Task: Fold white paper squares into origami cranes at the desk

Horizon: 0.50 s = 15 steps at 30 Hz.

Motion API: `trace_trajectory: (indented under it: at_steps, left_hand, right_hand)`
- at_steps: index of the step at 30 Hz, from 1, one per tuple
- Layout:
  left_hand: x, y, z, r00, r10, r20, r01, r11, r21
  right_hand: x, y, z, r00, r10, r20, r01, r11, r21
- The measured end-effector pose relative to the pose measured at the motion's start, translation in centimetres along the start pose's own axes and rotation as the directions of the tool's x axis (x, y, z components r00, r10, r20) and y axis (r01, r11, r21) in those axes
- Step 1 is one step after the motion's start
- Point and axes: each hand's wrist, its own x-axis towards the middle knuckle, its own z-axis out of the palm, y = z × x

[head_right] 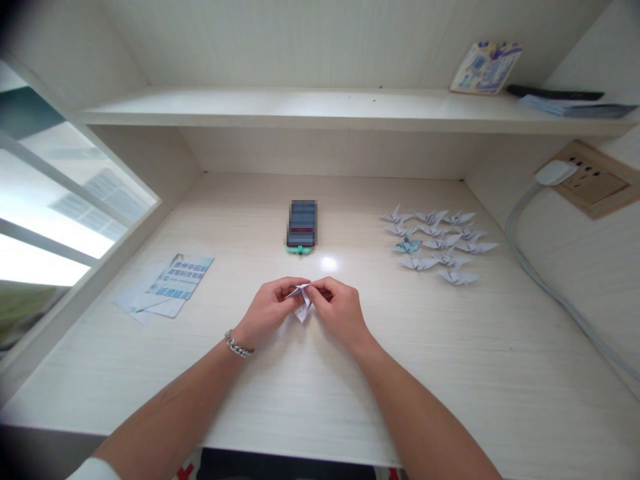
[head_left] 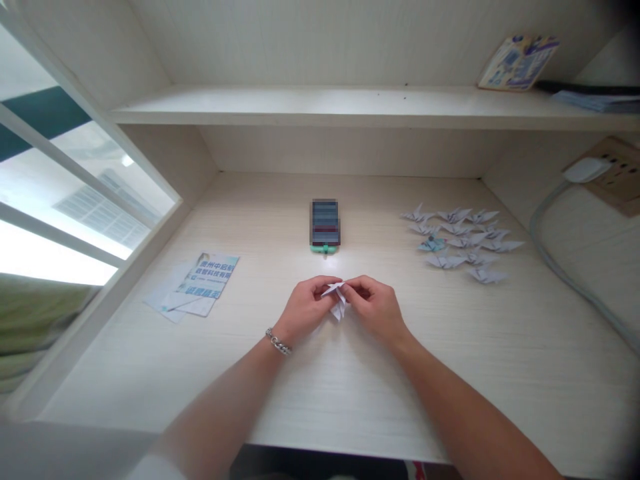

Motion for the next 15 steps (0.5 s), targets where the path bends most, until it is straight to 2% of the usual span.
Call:
trace_trajectory:
  at_steps: [7, 11, 15]
  left_hand:
    - [-0.07, 0.57, 0.05, 0.999, -0.033, 0.003, 0.034, 0.997, -0.068]
    - [-0.01, 0.49, 0.04, 0.998, -0.061, 0.018, 0.063, 0.995, -0.081]
    - [-0.07, 0.46, -0.02, 0.997, -0.081, 0.016, 0.082, 0.995, -0.049]
  right_hand:
    - [0.16, 0.18, -0.08, 1.000, 0.016, 0.007, -0.016, 1.000, 0.027]
    - [0.36, 0.60, -0.03, 0.994, 0.081, 0.079, -0.088, 0.992, 0.088]
    - [0.48, 0.63, -0.17, 0.989, 0.095, 0.117, -0.107, 0.989, 0.099]
